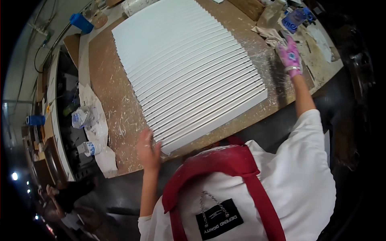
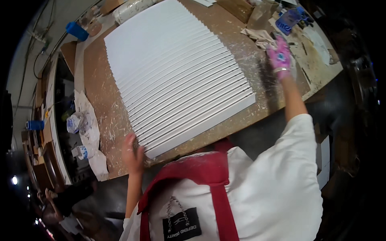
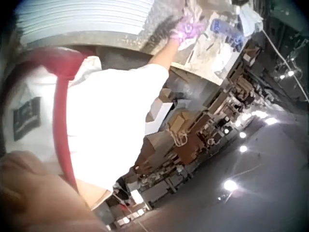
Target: The person cleans a stacked set of white wooden furniture slats by hand using a cloth. The person wipes the slats repeatedly, applies a liquid from a bottle to the cloth, and continues wiping the surfaces and edges of the slats on a workbench.
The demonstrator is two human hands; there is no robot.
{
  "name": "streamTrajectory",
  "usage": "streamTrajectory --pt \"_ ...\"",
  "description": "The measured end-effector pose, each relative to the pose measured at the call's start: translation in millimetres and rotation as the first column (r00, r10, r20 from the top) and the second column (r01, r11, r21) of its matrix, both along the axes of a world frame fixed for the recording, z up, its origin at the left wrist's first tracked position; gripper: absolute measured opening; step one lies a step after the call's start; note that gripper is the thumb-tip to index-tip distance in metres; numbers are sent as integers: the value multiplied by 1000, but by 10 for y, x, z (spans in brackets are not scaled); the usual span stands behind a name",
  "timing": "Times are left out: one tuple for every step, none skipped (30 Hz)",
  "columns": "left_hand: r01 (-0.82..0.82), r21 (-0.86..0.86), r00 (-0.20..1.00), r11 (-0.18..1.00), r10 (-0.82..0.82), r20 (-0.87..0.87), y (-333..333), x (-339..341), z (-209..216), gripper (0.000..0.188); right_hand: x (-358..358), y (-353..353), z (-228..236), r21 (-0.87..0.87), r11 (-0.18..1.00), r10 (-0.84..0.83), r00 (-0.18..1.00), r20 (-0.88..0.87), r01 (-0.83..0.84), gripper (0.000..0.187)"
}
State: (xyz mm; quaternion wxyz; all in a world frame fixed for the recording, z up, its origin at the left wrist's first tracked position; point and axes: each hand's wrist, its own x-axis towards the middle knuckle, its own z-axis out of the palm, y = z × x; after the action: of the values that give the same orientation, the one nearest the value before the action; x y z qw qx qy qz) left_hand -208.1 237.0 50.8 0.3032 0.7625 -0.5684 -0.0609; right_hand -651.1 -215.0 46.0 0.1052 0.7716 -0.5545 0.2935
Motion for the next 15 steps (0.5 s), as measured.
streamTrajectory --pt "54 35 995 998 -57 85 -96 -148 55 63 -360 -117 -185 28 998 -48 991 -124 52 62" --pt "129 27 985 991 -131 114 -227 -253 -7 77 -705 -221 -433 39 990 -123 969 -212 134 63" --pt "112 107 983 988 -125 132 -295 -388 37 87 -670 -200 -486 243 954 -114 961 -254 178 63" --pt "102 165 979 981 -129 159 -406 -519 54 91 -740 -246 -585 265 947 -94 948 -305 179 58" --pt "96 222 973 970 -138 184 -511 -612 60 95 -814 -278 -688 285 941 -75 932 -356 185 53" --pt "83 235 973 969 -129 190 -606 -662 69 95 -744 -288 -625 298 939 -60 935 -350 171 53" --pt "60 298 969 953 -128 212 -689 -695 78 101 -706 -316 -506 417 901 -5 963 -269 122 47" --pt "40 352 964 935 -129 232 -766 -709 79 106 -591 -313 -276 519 852 34 982 -184 67 42" --pt "24 353 964 935 -116 241 -802 -704 88 106 -370 -173 21 429 901 149 974 -169 -63 38" --pt "24 377 962 926 -124 244 -842 -697 84 110 -144 45 276 330 926 253 952 -175 -186 36" --pt "28 403 960 915 -138 245 -868 -711 80 114 20 166 293 95 953 299 942 -152 -287 35" --pt "31 406 959 914 -142 247 -855 -706 44 115 423 377 467 -18 867 489 856 -167 -499 44" --pt "20 406 960 914 -131 247 -835 -705 48 115 837 614 558 381 747 535 833 143 -545 53" --pt "9 428 962 904 -125 243 -848 -708 52 113 1224 876 423 34 811 584 803 -119 -584 44" --pt "3 449 963 894 -123 238 -858 -710 74 112 1617 1155 426 197 680 713 699 46 -706 44"
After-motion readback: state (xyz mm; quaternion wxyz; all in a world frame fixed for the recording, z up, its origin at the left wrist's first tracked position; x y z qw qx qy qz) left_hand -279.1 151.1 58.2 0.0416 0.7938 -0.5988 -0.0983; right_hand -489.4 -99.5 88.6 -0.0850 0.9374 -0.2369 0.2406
